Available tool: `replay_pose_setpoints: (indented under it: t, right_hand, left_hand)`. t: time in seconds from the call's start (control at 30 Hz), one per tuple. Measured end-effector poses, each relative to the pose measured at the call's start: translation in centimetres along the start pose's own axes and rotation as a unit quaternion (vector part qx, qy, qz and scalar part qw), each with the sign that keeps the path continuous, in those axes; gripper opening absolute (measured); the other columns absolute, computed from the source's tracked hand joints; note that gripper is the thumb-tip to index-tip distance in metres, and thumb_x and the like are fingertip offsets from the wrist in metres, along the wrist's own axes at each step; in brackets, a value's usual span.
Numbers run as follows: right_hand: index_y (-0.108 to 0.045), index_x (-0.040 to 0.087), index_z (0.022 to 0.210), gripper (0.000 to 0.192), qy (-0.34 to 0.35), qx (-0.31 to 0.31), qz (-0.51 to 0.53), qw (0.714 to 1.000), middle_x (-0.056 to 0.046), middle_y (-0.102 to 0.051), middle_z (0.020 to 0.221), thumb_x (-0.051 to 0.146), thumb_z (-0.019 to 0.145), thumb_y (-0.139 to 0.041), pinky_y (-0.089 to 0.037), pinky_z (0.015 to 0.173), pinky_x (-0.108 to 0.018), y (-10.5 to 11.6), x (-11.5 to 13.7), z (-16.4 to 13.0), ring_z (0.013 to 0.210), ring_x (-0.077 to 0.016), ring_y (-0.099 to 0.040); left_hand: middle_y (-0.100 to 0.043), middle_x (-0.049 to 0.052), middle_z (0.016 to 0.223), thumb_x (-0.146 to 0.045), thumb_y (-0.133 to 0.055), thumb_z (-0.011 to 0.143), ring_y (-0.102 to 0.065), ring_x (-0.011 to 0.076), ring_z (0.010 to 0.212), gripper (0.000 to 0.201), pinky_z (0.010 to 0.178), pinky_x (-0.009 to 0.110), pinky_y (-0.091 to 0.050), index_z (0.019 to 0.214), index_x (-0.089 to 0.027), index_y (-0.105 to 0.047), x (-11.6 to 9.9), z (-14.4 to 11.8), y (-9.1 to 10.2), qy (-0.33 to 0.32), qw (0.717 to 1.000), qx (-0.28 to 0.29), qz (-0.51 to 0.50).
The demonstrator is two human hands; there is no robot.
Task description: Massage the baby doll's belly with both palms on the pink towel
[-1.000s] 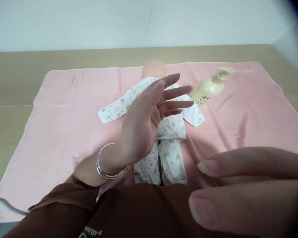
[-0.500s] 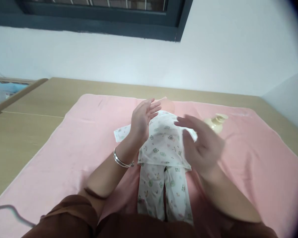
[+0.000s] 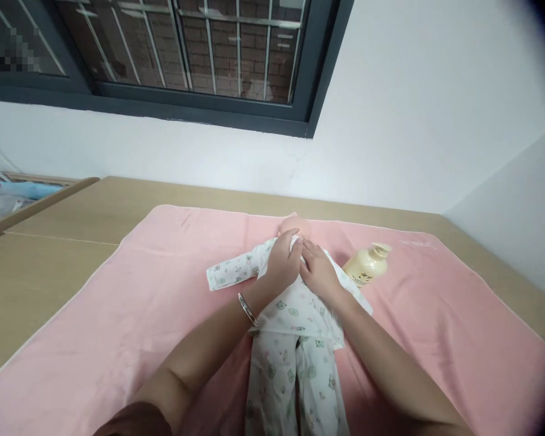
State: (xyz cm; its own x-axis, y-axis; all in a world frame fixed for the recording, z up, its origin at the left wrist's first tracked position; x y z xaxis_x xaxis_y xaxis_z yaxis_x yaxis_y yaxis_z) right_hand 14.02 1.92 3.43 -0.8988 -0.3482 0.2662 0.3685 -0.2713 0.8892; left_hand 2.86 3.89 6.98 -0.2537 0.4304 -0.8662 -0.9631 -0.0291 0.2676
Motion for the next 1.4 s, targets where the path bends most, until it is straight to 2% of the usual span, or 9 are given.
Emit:
replay_pose_setpoints:
  t: [0.07, 0.17, 0.33, 0.47, 0.53, 0.73, 0.87, 1.13, 1.4]
  right_hand:
    - [-0.036, 0.006, 0.147, 0.055, -0.028, -0.021, -0.032, 0.999, -0.018, -0.037, 0.15, 0.024, 0.095, -0.036, -0.028, 0.114, -0.055, -0.3, 0.8, -1.0, 0.142, -0.0324, -0.028]
    - [-0.031, 0.005, 0.149, 0.061, 0.004, -0.009, -0.037, 0.999, -0.018, -0.033, 0.152, 0.02, 0.09, -0.041, -0.026, 0.115, -0.057, -0.7, 2.2, -1.4, 0.145, -0.0344, -0.02]
    - [-0.056, 0.017, 0.133, 0.044, 0.074, -0.015, 0.08, 0.994, -0.009, -0.05, 0.142, 0.022, 0.094, -0.037, -0.032, 0.115, -0.047, -0.2, 0.6, 1.1, 0.136, -0.0241, -0.039]
    - [-0.066, 0.016, 0.118, 0.039, -0.066, -0.124, 0.112, 0.984, -0.01, -0.065, 0.122, 0.023, 0.092, -0.037, -0.044, 0.105, -0.039, 0.3, -3.2, 1.2, 0.117, -0.022, -0.057]
    - [-0.067, 0.016, 0.116, 0.039, -0.115, -0.132, 0.077, 0.982, -0.01, -0.067, 0.117, 0.022, 0.091, -0.037, -0.046, 0.1, -0.04, 0.1, -3.8, 0.5, 0.112, -0.0234, -0.06]
    - [-0.061, 0.005, 0.123, 0.042, -0.067, -0.096, -0.086, 0.989, -0.02, -0.061, 0.126, 0.021, 0.094, -0.034, -0.04, 0.106, -0.047, 0.1, -0.3, -0.9, 0.122, -0.0303, -0.054]
    - [-0.061, 0.006, 0.124, 0.042, -0.007, -0.082, -0.068, 0.994, -0.016, -0.058, 0.132, 0.019, 0.094, -0.035, -0.035, 0.112, -0.043, 0.0, 1.5, -1.0, 0.128, -0.0266, -0.05]
    - [-0.053, 0.001, 0.131, 0.048, -0.128, -0.025, -0.06, 0.99, -0.022, -0.053, 0.135, 0.031, 0.097, -0.037, -0.03, 0.112, -0.049, -0.5, -2.1, 0.7, 0.132, -0.0306, -0.045]
    - [-0.056, 0.003, 0.127, 0.042, -0.067, -0.076, -0.187, 0.977, -0.024, -0.06, 0.125, 0.023, 0.096, -0.036, -0.047, 0.096, -0.044, -0.1, 3.0, -2.1, 0.118, -0.0323, -0.056]
  left_hand:
    - [-0.063, 0.011, 0.126, -0.027, -0.04, 0.094, -0.056, 0.0223, 0.12, 0.034, 0.106, 0.042, -0.043, 0.122, -0.017, -0.057, -0.1, -0.1, -0.4, -0.021, 1.0, 0.009, 0.009]
    - [-0.064, 0.01, 0.123, -0.026, -0.038, 0.095, -0.057, 0.0222, 0.119, 0.032, 0.106, 0.042, -0.043, 0.12, -0.017, -0.058, 0.6, -0.3, -0.8, -0.041, 0.999, 0.006, 0.031]
    - [-0.064, 0.01, 0.122, -0.025, -0.037, 0.096, -0.058, 0.0214, 0.116, 0.031, 0.105, 0.044, -0.045, 0.118, -0.018, -0.057, 2.1, -0.9, -0.9, -0.096, 0.993, -0.03, 0.06]
    - [-0.063, 0.012, 0.123, -0.018, -0.043, 0.09, -0.055, 0.0229, 0.119, 0.032, 0.107, 0.045, -0.044, 0.12, -0.016, -0.055, 3.2, -1.5, -0.9, -0.103, 0.986, -0.03, 0.129]
    - [-0.062, 0.013, 0.124, -0.015, -0.046, 0.087, -0.054, 0.0239, 0.122, 0.034, 0.109, 0.045, -0.041, 0.119, -0.014, -0.057, 3.6, -1.5, -1.0, -0.097, 0.979, -0.013, 0.181]
    - [-0.06, 0.013, 0.132, -0.022, -0.048, 0.086, -0.046, 0.0285, 0.132, 0.039, 0.117, 0.055, -0.025, 0.123, -0.014, -0.057, 4.7, -0.8, -0.9, -0.043, 0.951, 0.031, 0.306]
    - [-0.052, 0.018, 0.14, -0.022, -0.046, 0.088, -0.04, 0.0298, 0.138, 0.044, 0.116, 0.05, -0.029, 0.129, -0.008, -0.053, 4.9, -0.7, -1.0, -0.059, 0.941, 0.037, 0.331]
    - [-0.065, 0.014, 0.123, -0.016, -0.04, 0.091, -0.055, 0.0254, 0.123, 0.031, 0.108, 0.045, -0.042, 0.111, -0.014, -0.064, 2.7, -2.7, -1.3, -0.145, 0.933, 0.024, 0.327]
    - [-0.059, 0.016, 0.13, -0.025, -0.046, 0.087, -0.05, 0.0293, 0.126, 0.039, 0.11, 0.05, -0.036, 0.123, -0.011, -0.055, 4.5, -1.0, -0.8, -0.076, 0.935, 0.04, 0.345]
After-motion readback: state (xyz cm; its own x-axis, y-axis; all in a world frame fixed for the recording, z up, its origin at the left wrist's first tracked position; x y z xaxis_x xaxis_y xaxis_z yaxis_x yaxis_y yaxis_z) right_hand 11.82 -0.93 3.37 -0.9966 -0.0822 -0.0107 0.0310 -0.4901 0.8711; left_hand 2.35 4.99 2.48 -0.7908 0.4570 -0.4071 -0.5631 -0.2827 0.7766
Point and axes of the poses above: each hand's wrist, its own z-axis towards the middle knuckle, its own y-axis out of the back of the hand, x = y × z, the point moved 6 cm from there along z, towards the middle knuckle
